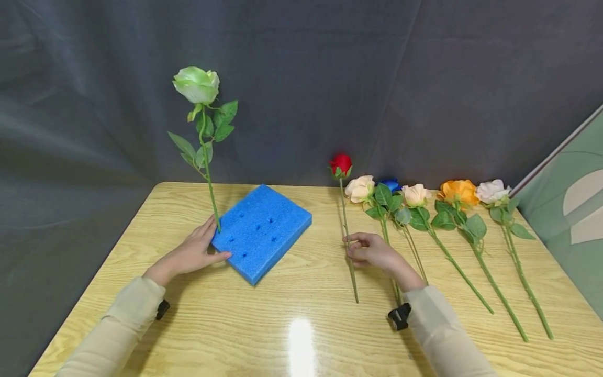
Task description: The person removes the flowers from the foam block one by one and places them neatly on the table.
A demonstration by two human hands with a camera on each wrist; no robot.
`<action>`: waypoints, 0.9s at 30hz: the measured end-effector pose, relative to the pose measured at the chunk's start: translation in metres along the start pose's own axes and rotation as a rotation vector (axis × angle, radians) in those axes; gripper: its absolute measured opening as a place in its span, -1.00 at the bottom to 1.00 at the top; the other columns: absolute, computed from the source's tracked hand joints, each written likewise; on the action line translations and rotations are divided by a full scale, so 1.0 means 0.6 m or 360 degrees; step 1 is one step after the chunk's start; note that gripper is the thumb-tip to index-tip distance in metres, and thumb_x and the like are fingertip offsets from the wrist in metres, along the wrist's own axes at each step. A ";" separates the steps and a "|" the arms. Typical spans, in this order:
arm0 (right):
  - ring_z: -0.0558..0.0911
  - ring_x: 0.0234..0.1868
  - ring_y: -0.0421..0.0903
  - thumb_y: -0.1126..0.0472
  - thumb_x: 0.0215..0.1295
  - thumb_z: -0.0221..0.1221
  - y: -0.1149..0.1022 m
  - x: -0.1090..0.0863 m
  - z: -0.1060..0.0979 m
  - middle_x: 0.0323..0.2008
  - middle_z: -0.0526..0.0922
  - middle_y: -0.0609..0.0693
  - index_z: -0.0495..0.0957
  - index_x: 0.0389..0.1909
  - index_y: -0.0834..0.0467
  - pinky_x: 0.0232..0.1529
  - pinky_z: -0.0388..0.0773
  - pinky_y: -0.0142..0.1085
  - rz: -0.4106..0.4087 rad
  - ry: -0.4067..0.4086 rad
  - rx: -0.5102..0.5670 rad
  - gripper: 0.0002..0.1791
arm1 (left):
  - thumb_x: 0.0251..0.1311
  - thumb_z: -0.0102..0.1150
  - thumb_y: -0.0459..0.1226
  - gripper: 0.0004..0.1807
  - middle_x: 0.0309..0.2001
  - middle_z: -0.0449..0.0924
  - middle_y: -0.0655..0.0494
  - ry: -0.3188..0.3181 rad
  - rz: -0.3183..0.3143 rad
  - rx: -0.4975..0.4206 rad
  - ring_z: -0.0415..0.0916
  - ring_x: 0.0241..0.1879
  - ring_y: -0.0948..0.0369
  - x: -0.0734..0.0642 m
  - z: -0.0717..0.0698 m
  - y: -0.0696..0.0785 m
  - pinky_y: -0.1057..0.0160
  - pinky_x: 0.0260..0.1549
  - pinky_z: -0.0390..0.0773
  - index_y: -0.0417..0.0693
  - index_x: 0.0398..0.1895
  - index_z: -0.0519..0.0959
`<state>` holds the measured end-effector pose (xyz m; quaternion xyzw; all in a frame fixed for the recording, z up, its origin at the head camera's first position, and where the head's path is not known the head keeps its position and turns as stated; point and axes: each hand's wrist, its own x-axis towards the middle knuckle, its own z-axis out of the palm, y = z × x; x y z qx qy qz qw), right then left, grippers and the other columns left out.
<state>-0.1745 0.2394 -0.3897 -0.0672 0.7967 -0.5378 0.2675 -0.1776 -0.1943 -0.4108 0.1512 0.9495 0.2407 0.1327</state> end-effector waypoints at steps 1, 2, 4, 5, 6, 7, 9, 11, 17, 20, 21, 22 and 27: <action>0.60 -0.24 -0.32 0.26 0.38 0.08 0.002 -0.001 0.000 -0.25 0.51 -0.10 0.19 0.31 0.48 -0.19 0.64 -0.40 0.0005 -0.0011 0.0003 -0.41 | 0.16 0.05 0.28 0.18 0.54 -0.44 -0.16 0.0001 0.0000 0.0000 -0.31 0.52 -0.16 0.000 0.001 0.000 -0.23 0.42 -0.08 -0.28 0.50 -0.28; 0.60 -0.24 -0.32 0.26 0.38 0.08 0.004 -0.001 0.000 -0.26 0.51 -0.10 0.19 0.31 0.48 -0.19 0.64 -0.40 0.0019 -0.0013 0.0014 -0.41 | 0.16 0.06 0.28 0.18 0.54 -0.43 -0.16 0.0001 -0.0004 0.0000 -0.30 0.52 -0.16 0.001 0.001 0.000 -0.22 0.42 -0.07 -0.28 0.50 -0.28; 0.60 -0.25 -0.32 0.26 0.38 0.09 0.007 -0.002 0.000 -0.25 0.52 -0.10 0.19 0.31 0.49 -0.20 0.64 -0.41 0.0043 -0.0018 0.0039 -0.41 | 0.13 0.09 0.29 0.21 0.54 -0.43 -0.17 -0.0002 -0.0008 0.0001 -0.30 0.52 -0.17 0.000 0.003 0.000 -0.23 0.41 -0.06 -0.28 0.50 -0.28; 0.60 -0.25 -0.32 0.26 0.37 0.10 0.008 -0.003 0.000 -0.25 0.52 -0.10 0.19 0.31 0.49 -0.21 0.64 -0.41 0.0052 -0.0021 0.0043 -0.40 | 0.11 0.10 0.30 0.22 0.54 -0.43 -0.17 -0.0002 -0.0010 0.0003 -0.30 0.51 -0.17 0.000 0.003 0.000 -0.24 0.41 -0.05 -0.29 0.50 -0.28; 0.60 -0.25 -0.32 0.26 0.37 0.10 0.010 -0.003 0.000 -0.25 0.53 -0.10 0.20 0.30 0.49 -0.22 0.64 -0.42 0.0066 -0.0019 0.0049 -0.41 | 0.08 0.13 0.30 0.24 0.54 -0.43 -0.16 -0.0006 -0.0017 0.0003 -0.30 0.52 -0.16 0.000 0.004 0.000 -0.23 0.41 -0.04 -0.28 0.50 -0.29; 0.60 -0.25 -0.32 0.26 0.37 0.10 0.011 -0.003 -0.001 -0.25 0.53 -0.10 0.20 0.30 0.49 -0.22 0.64 -0.42 0.0075 -0.0018 0.0052 -0.41 | 0.06 0.14 0.31 0.26 0.54 -0.43 -0.16 -0.0006 -0.0018 0.0005 -0.29 0.52 -0.17 0.000 0.005 0.000 -0.23 0.41 -0.03 -0.28 0.50 -0.29; 0.60 -0.26 -0.32 0.27 0.37 0.09 0.012 -0.003 -0.001 -0.25 0.55 -0.10 0.20 0.30 0.48 -0.23 0.64 -0.43 0.0098 -0.0016 0.0059 -0.42 | 0.03 0.18 0.31 0.29 0.54 -0.43 -0.17 -0.0005 -0.0021 0.0008 -0.29 0.51 -0.18 -0.001 0.005 0.002 -0.23 0.40 -0.02 -0.29 0.50 -0.28; 0.61 -0.27 -0.31 0.29 0.37 0.08 0.014 -0.002 -0.002 -0.25 0.55 -0.10 0.20 0.30 0.48 -0.23 0.64 -0.43 0.0115 -0.0011 0.0064 -0.42 | 0.01 0.19 0.31 0.30 0.54 -0.42 -0.18 0.0000 -0.0022 0.0011 -0.28 0.51 -0.18 -0.002 0.003 0.004 -0.23 0.40 -0.01 -0.30 0.50 -0.27; 0.62 -0.30 -0.31 0.30 0.37 0.07 0.019 0.001 -0.002 -0.26 0.57 -0.11 0.18 0.31 0.49 -0.25 0.64 -0.42 0.0155 -0.0007 0.0064 -0.42 | 0.02 0.20 0.30 0.28 0.54 -0.41 -0.20 0.0007 -0.0027 0.0024 -0.27 0.51 -0.19 -0.003 0.002 0.008 -0.21 0.40 0.00 -0.32 0.49 -0.25; 0.62 -0.31 -0.31 0.30 0.37 0.07 0.020 0.002 -0.002 -0.26 0.57 -0.10 0.17 0.31 0.49 -0.26 0.64 -0.42 0.0170 0.0000 0.0046 -0.42 | 0.02 0.19 0.30 0.28 0.54 -0.40 -0.20 0.0010 -0.0032 0.0020 -0.27 0.51 -0.19 -0.004 0.003 0.008 -0.21 0.41 0.00 -0.31 0.50 -0.26; 0.62 -0.31 -0.31 0.30 0.37 0.06 0.020 0.002 -0.001 -0.26 0.56 -0.09 0.17 0.31 0.49 -0.26 0.64 -0.42 0.0175 0.0005 0.0038 -0.42 | 0.03 0.18 0.30 0.29 0.54 -0.40 -0.21 0.0011 -0.0029 0.0020 -0.27 0.51 -0.20 -0.004 0.003 0.008 -0.22 0.40 0.01 -0.32 0.50 -0.26; 0.62 -0.31 -0.30 0.30 0.38 0.06 0.020 0.002 -0.001 -0.26 0.56 -0.09 0.17 0.31 0.49 -0.26 0.64 -0.42 0.0178 0.0010 0.0027 -0.42 | 0.03 0.18 0.30 0.29 0.54 -0.40 -0.21 0.0012 -0.0033 0.0017 -0.27 0.51 -0.20 -0.004 0.003 0.008 -0.22 0.40 0.01 -0.31 0.50 -0.26; 0.61 -0.34 -0.30 0.30 0.38 0.05 0.020 0.005 0.002 -0.26 0.56 -0.05 0.19 0.30 0.50 -0.29 0.64 -0.42 0.0188 0.0048 -0.0032 -0.43 | 0.02 0.18 0.31 0.29 0.54 -0.39 -0.22 0.0025 -0.0038 0.0028 -0.26 0.50 -0.20 -0.006 0.005 0.008 -0.22 0.40 0.01 -0.31 0.50 -0.26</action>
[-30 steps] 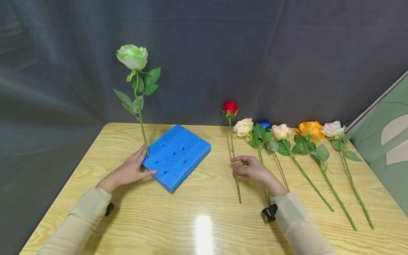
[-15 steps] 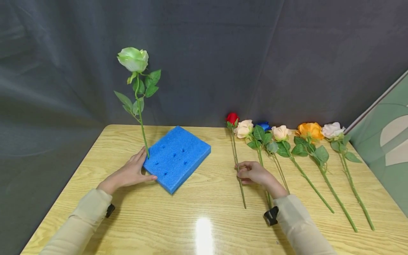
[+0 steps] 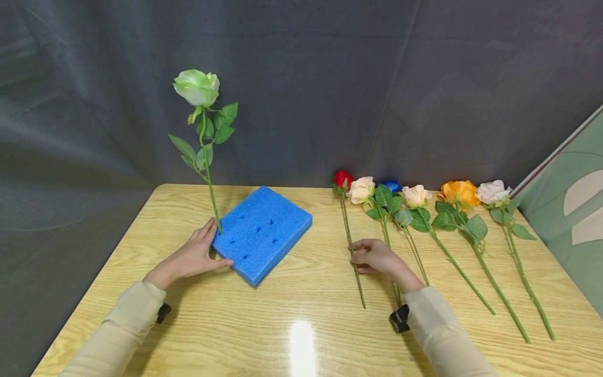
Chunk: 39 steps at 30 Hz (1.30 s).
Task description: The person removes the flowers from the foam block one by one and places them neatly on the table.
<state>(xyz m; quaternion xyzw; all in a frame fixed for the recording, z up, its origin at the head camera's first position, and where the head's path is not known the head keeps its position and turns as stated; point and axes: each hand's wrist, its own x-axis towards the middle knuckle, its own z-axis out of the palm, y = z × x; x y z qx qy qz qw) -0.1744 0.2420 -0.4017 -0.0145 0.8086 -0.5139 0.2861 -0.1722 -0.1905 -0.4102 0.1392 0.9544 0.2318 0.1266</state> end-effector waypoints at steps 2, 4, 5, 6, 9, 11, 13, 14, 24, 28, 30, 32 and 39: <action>0.61 -0.35 -0.30 0.30 0.38 0.05 -0.001 0.000 0.001 -0.25 0.56 -0.02 0.20 0.30 0.50 -0.30 0.64 -0.41 0.0004 0.0018 -0.0027 -0.44 | 0.03 0.17 0.31 0.29 0.53 -0.38 -0.23 0.0007 0.0000 0.0013 -0.26 0.50 -0.22 -0.001 0.000 0.001 -0.23 0.39 0.03 -0.33 0.49 -0.25; 0.61 -0.33 -0.30 0.30 0.38 0.04 -0.001 0.000 0.002 -0.22 0.57 0.02 0.20 0.29 0.51 -0.29 0.64 -0.40 0.0001 0.0026 -0.0060 -0.44 | 0.02 0.18 0.31 0.28 0.54 -0.39 -0.22 0.0004 -0.0012 0.0013 -0.26 0.50 -0.20 -0.001 0.000 0.003 -0.22 0.39 0.04 -0.31 0.50 -0.25; 0.61 -0.32 -0.30 0.29 0.38 0.04 -0.002 0.000 0.002 -0.21 0.58 0.04 0.20 0.29 0.51 -0.28 0.65 -0.39 0.0002 0.0032 -0.0067 -0.45 | 0.03 0.17 0.31 0.28 0.54 -0.39 -0.22 0.0003 -0.0016 0.0013 -0.27 0.50 -0.20 -0.002 0.000 0.003 -0.23 0.38 0.04 -0.30 0.50 -0.26; 0.61 -0.31 -0.30 0.29 0.39 0.04 -0.002 0.000 0.003 -0.19 0.58 0.06 0.19 0.30 0.51 -0.27 0.65 -0.38 0.0001 0.0034 -0.0073 -0.44 | 0.03 0.17 0.31 0.28 0.53 -0.39 -0.23 0.0005 -0.0012 0.0016 -0.27 0.50 -0.22 -0.002 -0.001 0.004 -0.24 0.37 0.04 -0.31 0.50 -0.26; 0.62 -0.30 -0.28 0.30 0.38 0.03 -0.003 0.000 0.003 -0.19 0.60 0.07 0.19 0.29 0.52 -0.26 0.65 -0.37 -0.0013 0.0033 -0.0066 -0.45 | 0.03 0.17 0.31 0.28 0.54 -0.40 -0.21 -0.0001 -0.0030 0.0008 -0.29 0.50 -0.21 -0.003 -0.001 0.005 -0.25 0.37 0.06 -0.27 0.50 -0.29; 0.62 -0.30 -0.28 0.31 0.38 0.03 -0.003 0.000 0.003 -0.21 0.61 0.05 0.19 0.28 0.53 -0.26 0.65 -0.38 -0.0028 0.0027 -0.0054 -0.45 | 0.04 0.17 0.31 0.28 0.54 -0.41 -0.21 0.0001 -0.0032 0.0009 -0.29 0.50 -0.22 -0.003 0.000 0.006 -0.26 0.36 0.07 -0.27 0.50 -0.29; 0.62 -0.31 -0.28 0.32 0.38 0.03 -0.004 -0.001 0.003 -0.23 0.61 0.03 0.20 0.27 0.53 -0.26 0.65 -0.39 -0.0038 0.0029 -0.0034 -0.46 | 0.04 0.17 0.31 0.28 0.54 -0.40 -0.20 0.0006 -0.0035 0.0015 -0.28 0.50 -0.21 -0.004 0.001 0.006 -0.25 0.35 0.08 -0.27 0.51 -0.28; 0.62 -0.31 -0.28 0.32 0.38 0.03 -0.005 -0.002 0.003 -0.24 0.61 0.02 0.20 0.27 0.53 -0.26 0.65 -0.39 -0.0040 0.0032 -0.0027 -0.46 | 0.04 0.16 0.31 0.28 0.54 -0.40 -0.21 0.0009 -0.0032 0.0024 -0.27 0.50 -0.20 -0.004 0.001 0.006 -0.25 0.35 0.09 -0.27 0.50 -0.28; 0.61 -0.24 -0.31 0.32 0.39 0.02 -0.015 -0.001 -0.002 -0.20 0.59 0.02 0.23 0.26 0.50 -0.15 0.64 -0.38 -0.0095 0.0103 0.0005 -0.49 | 0.06 0.16 0.30 0.26 0.53 -0.36 -0.23 0.0036 -0.0040 0.0059 -0.23 0.49 -0.19 -0.005 0.004 0.007 -0.24 0.34 0.12 -0.29 0.50 -0.26; 0.62 -0.25 -0.32 0.30 0.40 0.02 -0.023 0.001 -0.001 -0.20 0.61 0.01 0.23 0.28 0.49 -0.14 0.64 -0.37 -0.0146 0.0122 0.0007 -0.49 | 0.06 0.16 0.29 0.24 0.53 -0.35 -0.23 0.0057 -0.0042 0.0066 -0.21 0.49 -0.19 -0.006 0.004 0.007 -0.24 0.34 0.13 -0.29 0.50 -0.24; 0.63 -0.25 -0.32 0.30 0.40 0.02 -0.028 0.003 0.002 -0.20 0.63 0.00 0.23 0.28 0.49 -0.14 0.64 -0.35 -0.0174 0.0114 0.0010 -0.49 | 0.06 0.16 0.29 0.24 0.53 -0.35 -0.23 0.0062 -0.0048 0.0065 -0.21 0.49 -0.19 -0.007 0.004 0.006 -0.24 0.34 0.13 -0.29 0.50 -0.24; 0.63 -0.25 -0.31 0.30 0.40 0.03 -0.035 0.005 0.006 -0.21 0.64 -0.02 0.24 0.28 0.48 -0.15 0.65 -0.34 -0.0186 0.0115 0.0006 -0.49 | 0.06 0.16 0.29 0.24 0.53 -0.34 -0.23 0.0067 -0.0054 0.0062 -0.20 0.49 -0.19 -0.008 0.005 0.006 -0.25 0.34 0.13 -0.29 0.50 -0.23; 0.63 -0.27 -0.26 0.28 0.39 0.04 -0.061 0.015 0.022 -0.15 0.61 0.10 0.28 0.27 0.44 -0.16 0.64 -0.33 -0.0228 0.0137 -0.0025 -0.50 | 0.08 0.16 0.27 0.22 0.53 -0.30 -0.26 0.0106 -0.0067 0.0079 -0.17 0.48 -0.20 -0.011 0.008 0.004 -0.24 0.35 0.10 -0.31 0.50 -0.20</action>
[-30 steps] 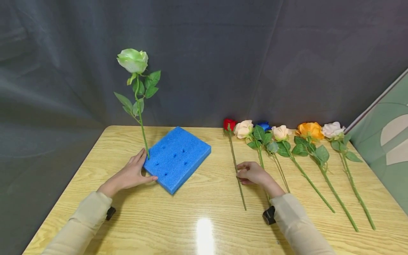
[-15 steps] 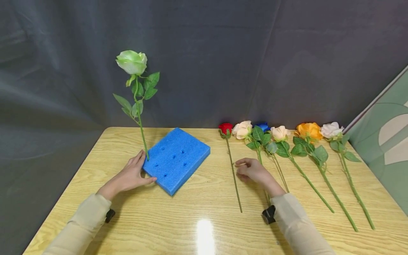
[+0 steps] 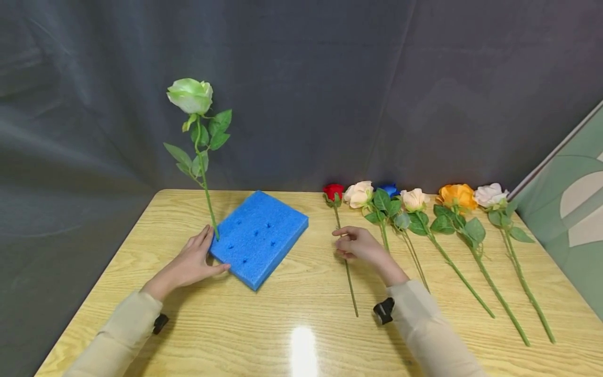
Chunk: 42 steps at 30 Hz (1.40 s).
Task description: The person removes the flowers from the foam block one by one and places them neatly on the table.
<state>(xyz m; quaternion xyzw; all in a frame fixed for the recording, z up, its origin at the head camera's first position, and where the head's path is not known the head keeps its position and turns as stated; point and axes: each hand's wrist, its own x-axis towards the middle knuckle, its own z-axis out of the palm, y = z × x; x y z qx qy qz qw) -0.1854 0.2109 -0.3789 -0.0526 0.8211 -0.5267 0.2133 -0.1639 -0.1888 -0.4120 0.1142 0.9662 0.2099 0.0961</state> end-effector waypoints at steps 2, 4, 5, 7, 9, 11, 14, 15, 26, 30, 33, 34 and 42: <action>0.63 -0.26 -0.23 0.29 0.40 0.03 -0.008 0.003 0.004 -0.12 0.59 0.16 0.28 0.27 0.43 -0.14 0.64 -0.30 -0.0016 -0.0008 0.0001 -0.51 | 0.09 0.15 0.26 0.20 0.53 -0.29 -0.26 0.0019 -0.0002 0.0004 -0.15 0.47 -0.21 -0.001 0.000 -0.001 -0.25 0.35 0.10 -0.30 0.50 -0.20; 0.64 -0.22 -0.20 0.29 0.40 0.02 -0.015 0.006 0.009 -0.10 0.59 0.19 0.28 0.28 0.43 -0.09 0.64 -0.24 -0.0030 -0.0017 -0.0006 -0.51 | 0.11 0.15 0.25 0.18 0.52 -0.27 -0.27 0.0039 0.0008 0.0010 -0.12 0.46 -0.23 -0.002 0.000 -0.001 -0.27 0.33 0.12 -0.29 0.51 -0.18; 0.64 -0.21 -0.19 0.29 0.40 0.02 -0.019 0.008 0.012 -0.10 0.58 0.19 0.29 0.27 0.42 -0.07 0.64 -0.21 -0.0032 -0.0021 -0.0006 -0.52 | 0.11 0.15 0.24 0.16 0.52 -0.26 -0.27 0.0047 0.0013 0.0011 -0.11 0.45 -0.23 -0.002 0.000 -0.001 -0.27 0.32 0.13 -0.27 0.51 -0.17; 0.64 -0.17 -0.14 0.29 0.41 0.01 -0.026 0.013 0.019 -0.09 0.58 0.20 0.29 0.27 0.42 -0.02 0.62 -0.16 -0.0045 -0.0033 -0.0009 -0.52 | 0.13 0.14 0.23 0.13 0.52 -0.23 -0.29 0.0061 0.0025 0.0026 -0.08 0.44 -0.24 -0.003 0.000 -0.002 -0.28 0.29 0.16 -0.24 0.51 -0.15; 0.64 -0.11 -0.07 0.30 0.40 0.02 -0.034 0.017 0.026 -0.07 0.58 0.22 0.30 0.28 0.41 0.03 0.60 -0.12 -0.0041 -0.0035 -0.0008 -0.52 | 0.13 0.13 0.24 0.12 0.51 -0.21 -0.30 0.0063 0.0033 0.0042 -0.06 0.43 -0.24 -0.004 0.000 -0.003 -0.28 0.27 0.19 -0.23 0.51 -0.13; 0.64 -0.07 0.01 0.30 0.40 0.01 -0.038 0.022 0.033 -0.05 0.57 0.26 0.30 0.28 0.40 0.06 0.59 -0.09 -0.0049 -0.0040 -0.0011 -0.53 | 0.13 0.12 0.24 0.11 0.51 -0.21 -0.30 0.0052 0.0036 0.0047 -0.05 0.42 -0.24 -0.004 -0.001 -0.005 -0.28 0.27 0.18 -0.23 0.51 -0.12; 0.61 -0.01 0.11 0.30 0.41 0.00 -0.042 0.028 0.043 0.02 0.54 0.33 0.30 0.28 0.38 0.09 0.57 -0.06 -0.0056 -0.0048 -0.0005 -0.53 | 0.10 0.14 0.27 0.16 0.51 -0.24 -0.30 0.0011 0.0035 0.0025 -0.11 0.43 -0.26 -0.003 -0.002 -0.008 -0.31 0.29 0.12 -0.24 0.51 -0.15; 0.60 0.02 0.14 0.30 0.41 0.00 -0.043 0.031 0.046 0.04 0.52 0.35 0.31 0.28 0.38 0.10 0.56 -0.05 -0.0064 -0.0052 0.0000 -0.53 | 0.08 0.15 0.28 0.18 0.52 -0.26 -0.30 -0.0006 0.0036 0.0012 -0.14 0.44 -0.27 -0.002 -0.001 -0.009 -0.32 0.29 0.12 -0.24 0.51 -0.16; 0.60 0.03 0.15 0.30 0.42 -0.01 -0.061 0.052 0.076 0.01 0.53 0.34 0.35 0.25 0.37 0.14 0.53 0.01 -0.0117 -0.0060 0.0090 -0.57 | 0.09 0.15 0.26 0.21 0.52 -0.29 -0.29 -0.0067 0.0048 -0.0079 -0.21 0.47 -0.27 0.005 -0.001 0.000 -0.29 0.29 0.16 -0.34 0.49 -0.20; 0.62 -0.03 0.09 0.31 0.41 0.01 -0.069 0.057 0.086 -0.01 0.54 0.32 0.37 0.23 0.36 0.13 0.53 0.01 -0.0118 -0.0045 0.0115 -0.58 | 0.13 0.13 0.25 0.18 0.52 -0.28 -0.29 -0.0050 0.0055 -0.0081 -0.20 0.48 -0.25 0.005 -0.001 0.006 -0.27 0.31 0.14 -0.34 0.49 -0.19; 0.63 -0.08 0.04 0.30 0.40 0.02 -0.075 0.061 0.095 -0.02 0.56 0.30 0.39 0.22 0.36 0.12 0.54 0.01 -0.0133 -0.0031 0.0135 -0.58 | 0.17 0.10 0.23 0.14 0.52 -0.27 -0.30 -0.0034 0.0057 -0.0068 -0.20 0.48 -0.25 0.004 0.001 0.008 -0.26 0.33 0.13 -0.35 0.49 -0.18; 0.64 -0.10 0.00 0.31 0.39 0.02 -0.076 0.062 0.098 -0.03 0.57 0.29 0.39 0.22 0.36 0.12 0.54 0.01 -0.0138 -0.0026 0.0145 -0.59 | 0.18 0.09 0.22 0.13 0.51 -0.26 -0.30 -0.0028 0.0057 -0.0063 -0.19 0.48 -0.25 0.004 0.001 0.009 -0.25 0.34 0.12 -0.35 0.49 -0.18; 0.64 -0.20 -0.21 0.32 0.41 0.00 -0.088 0.072 0.118 -0.02 0.57 0.31 0.39 0.21 0.37 0.12 0.54 0.00 -0.0172 -0.0036 0.0221 -0.60 | 0.31 0.05 0.06 -0.03 0.49 -0.17 -0.37 0.0076 0.0115 -0.0024 -0.08 0.45 -0.27 0.001 0.006 0.013 -0.21 0.34 0.14 -0.44 0.45 -0.12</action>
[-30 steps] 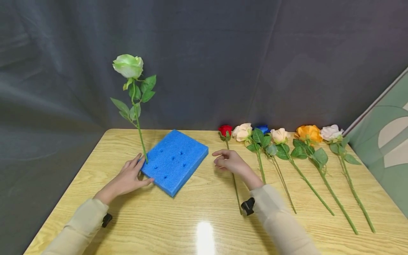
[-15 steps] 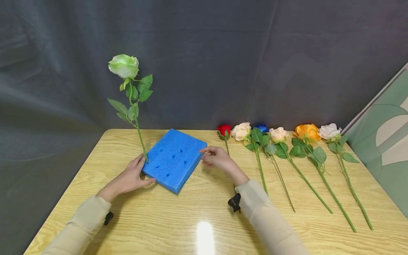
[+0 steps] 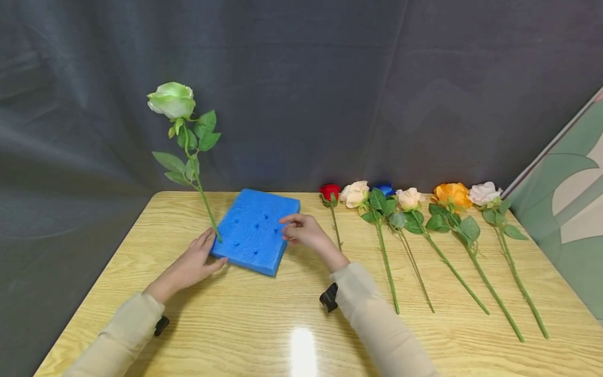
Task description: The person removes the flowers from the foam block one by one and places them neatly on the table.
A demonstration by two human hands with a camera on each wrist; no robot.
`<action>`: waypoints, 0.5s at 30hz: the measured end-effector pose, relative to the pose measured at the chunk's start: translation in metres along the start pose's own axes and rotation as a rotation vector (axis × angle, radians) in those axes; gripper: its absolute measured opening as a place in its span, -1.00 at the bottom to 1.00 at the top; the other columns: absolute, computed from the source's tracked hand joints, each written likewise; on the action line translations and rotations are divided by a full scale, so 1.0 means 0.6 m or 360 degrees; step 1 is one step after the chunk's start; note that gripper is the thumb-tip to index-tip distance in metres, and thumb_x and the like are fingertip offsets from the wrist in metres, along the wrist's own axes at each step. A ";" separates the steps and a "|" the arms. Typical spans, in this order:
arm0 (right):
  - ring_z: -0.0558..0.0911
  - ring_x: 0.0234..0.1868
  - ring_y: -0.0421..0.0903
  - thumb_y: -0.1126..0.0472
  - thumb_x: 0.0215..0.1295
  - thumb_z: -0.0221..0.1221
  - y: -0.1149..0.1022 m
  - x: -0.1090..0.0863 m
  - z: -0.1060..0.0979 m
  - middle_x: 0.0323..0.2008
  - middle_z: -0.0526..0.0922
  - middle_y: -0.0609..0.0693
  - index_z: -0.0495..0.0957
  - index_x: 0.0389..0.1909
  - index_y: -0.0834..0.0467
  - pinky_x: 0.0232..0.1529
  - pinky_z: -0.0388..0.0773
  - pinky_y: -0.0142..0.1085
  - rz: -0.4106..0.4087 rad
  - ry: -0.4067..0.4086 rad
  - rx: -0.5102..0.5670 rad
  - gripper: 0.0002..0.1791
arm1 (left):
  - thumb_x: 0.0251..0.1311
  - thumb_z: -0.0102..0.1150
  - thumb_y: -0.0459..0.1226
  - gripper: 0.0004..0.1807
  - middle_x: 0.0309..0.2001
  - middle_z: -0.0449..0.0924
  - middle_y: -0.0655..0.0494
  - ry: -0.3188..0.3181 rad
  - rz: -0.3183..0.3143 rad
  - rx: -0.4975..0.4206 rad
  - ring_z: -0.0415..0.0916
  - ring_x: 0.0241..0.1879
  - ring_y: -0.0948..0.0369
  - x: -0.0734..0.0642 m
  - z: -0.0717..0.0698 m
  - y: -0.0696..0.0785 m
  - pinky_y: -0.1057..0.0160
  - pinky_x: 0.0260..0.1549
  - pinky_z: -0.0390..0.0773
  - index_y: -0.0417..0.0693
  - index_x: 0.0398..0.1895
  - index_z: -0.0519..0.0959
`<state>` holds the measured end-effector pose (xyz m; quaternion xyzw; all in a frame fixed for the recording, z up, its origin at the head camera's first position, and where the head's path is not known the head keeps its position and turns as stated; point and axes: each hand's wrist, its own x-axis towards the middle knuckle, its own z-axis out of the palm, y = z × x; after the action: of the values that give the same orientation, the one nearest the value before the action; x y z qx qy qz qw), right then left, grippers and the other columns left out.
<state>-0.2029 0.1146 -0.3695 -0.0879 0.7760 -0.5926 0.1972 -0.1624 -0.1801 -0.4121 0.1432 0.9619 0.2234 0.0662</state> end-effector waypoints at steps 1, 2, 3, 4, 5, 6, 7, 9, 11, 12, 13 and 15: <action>0.64 -0.22 -0.22 0.32 0.40 0.01 -0.001 0.002 0.003 -0.01 0.57 0.31 0.39 0.21 0.37 0.12 0.54 0.00 0.0005 -0.0001 0.0017 -0.59 | 0.32 0.05 0.03 -0.06 0.48 -0.14 -0.38 0.0016 0.0016 0.0008 -0.06 0.44 -0.27 0.000 0.001 0.000 -0.21 0.34 0.15 -0.45 0.45 -0.10; 0.64 -0.23 -0.24 0.32 0.40 0.01 -0.002 0.003 0.006 -0.01 0.57 0.31 0.39 0.21 0.38 0.10 0.56 -0.03 0.0004 -0.0002 0.0025 -0.59 | 0.33 0.04 0.00 -0.10 0.47 -0.12 -0.38 0.0032 0.0030 0.0014 -0.03 0.44 -0.27 0.000 0.002 0.000 -0.20 0.34 0.16 -0.46 0.44 -0.08; 0.63 -0.25 -0.26 0.33 0.39 0.02 -0.004 0.005 0.010 -0.01 0.58 0.30 0.39 0.21 0.37 0.09 0.57 -0.06 0.0013 0.0002 0.0042 -0.59 | 0.34 0.04 -0.03 -0.12 0.47 -0.09 -0.39 0.0045 0.0041 0.0018 -0.02 0.43 -0.27 0.000 0.003 0.001 -0.19 0.34 0.16 -0.47 0.43 -0.06; 0.63 -0.27 -0.28 0.33 0.38 0.02 -0.005 0.007 0.014 -0.02 0.58 0.30 0.39 0.21 0.38 0.06 0.59 -0.09 0.0005 0.0001 0.0048 -0.59 | 0.34 0.04 -0.06 -0.15 0.46 -0.07 -0.40 0.0056 0.0053 0.0018 0.00 0.43 -0.27 0.001 0.003 0.001 -0.19 0.34 0.17 -0.48 0.43 -0.04; 0.62 -0.29 -0.30 0.34 0.38 0.03 -0.006 0.010 0.017 -0.03 0.59 0.29 0.40 0.20 0.38 0.02 0.61 -0.14 0.0010 0.0008 0.0063 -0.59 | 0.35 0.04 -0.08 -0.17 0.45 -0.04 -0.40 0.0064 0.0063 0.0015 0.01 0.43 -0.26 0.001 0.003 0.002 -0.19 0.34 0.17 -0.48 0.42 -0.01; 0.61 -0.31 -0.31 0.35 0.37 0.03 -0.007 0.012 0.021 -0.04 0.60 0.29 0.40 0.20 0.39 -0.02 0.63 -0.19 0.0004 0.0008 0.0070 -0.60 | 0.35 0.04 -0.09 -0.19 0.44 -0.01 -0.40 0.0071 0.0072 0.0012 0.03 0.42 -0.25 0.002 0.004 0.003 -0.18 0.34 0.18 -0.47 0.42 0.01; 0.61 -0.32 -0.32 0.36 0.37 0.03 -0.008 0.014 0.025 -0.05 0.60 0.30 0.40 0.19 0.40 -0.06 0.64 -0.23 0.0002 0.0008 0.0081 -0.60 | 0.35 0.04 -0.11 -0.21 0.44 0.02 -0.40 0.0077 0.0082 0.0011 0.05 0.42 -0.25 0.003 0.003 0.004 -0.17 0.34 0.19 -0.47 0.42 0.03; 0.60 -0.34 -0.33 0.37 0.36 0.03 -0.010 0.018 0.032 -0.06 0.60 0.31 0.41 0.19 0.41 -0.12 0.64 -0.29 -0.0011 0.0008 0.0076 -0.60 | 0.35 0.05 -0.13 -0.24 0.42 0.06 -0.40 0.0090 0.0103 0.0014 0.08 0.41 -0.24 0.004 0.002 0.006 -0.17 0.33 0.21 -0.47 0.41 0.06; 0.60 -0.34 -0.33 0.37 0.36 0.03 -0.012 0.021 0.039 -0.05 0.59 0.33 0.41 0.19 0.40 -0.13 0.64 -0.31 -0.0016 0.0006 0.0072 -0.60 | 0.34 0.06 -0.13 -0.25 0.42 0.08 -0.38 0.0098 0.0115 0.0023 0.11 0.40 -0.23 0.004 0.000 0.007 -0.17 0.31 0.24 -0.45 0.41 0.08; 0.61 -0.34 -0.32 0.37 0.36 0.03 -0.013 0.023 0.042 -0.03 0.58 0.34 0.41 0.19 0.40 -0.13 0.65 -0.30 -0.0022 0.0004 0.0069 -0.60 | 0.33 0.07 -0.13 -0.25 0.42 0.09 -0.37 0.0103 0.0121 0.0032 0.11 0.40 -0.23 0.004 0.000 0.007 -0.17 0.31 0.24 -0.44 0.41 0.09; 0.61 -0.32 -0.31 0.36 0.36 0.03 -0.014 0.024 0.045 -0.02 0.58 0.34 0.41 0.19 0.39 -0.11 0.65 -0.29 -0.0024 0.0002 0.0068 -0.60 | 0.33 0.08 -0.12 -0.24 0.42 0.09 -0.36 0.0105 0.0129 0.0046 0.12 0.39 -0.24 0.004 -0.001 0.007 -0.17 0.31 0.24 -0.43 0.41 0.10; 0.62 -0.29 -0.28 0.35 0.37 0.03 -0.015 0.028 0.052 -0.02 0.58 0.34 0.42 0.18 0.38 -0.09 0.65 -0.27 -0.0027 0.0004 0.0063 -0.61 | 0.33 0.09 -0.10 -0.23 0.44 0.07 -0.33 0.0100 0.0149 0.0084 0.13 0.39 -0.24 0.003 -0.002 0.004 -0.17 0.31 0.24 -0.40 0.42 0.09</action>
<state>-0.2059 0.0781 -0.3710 -0.0899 0.7637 -0.6095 0.1929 -0.1636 -0.1780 -0.4100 0.1827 0.9613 0.2053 0.0215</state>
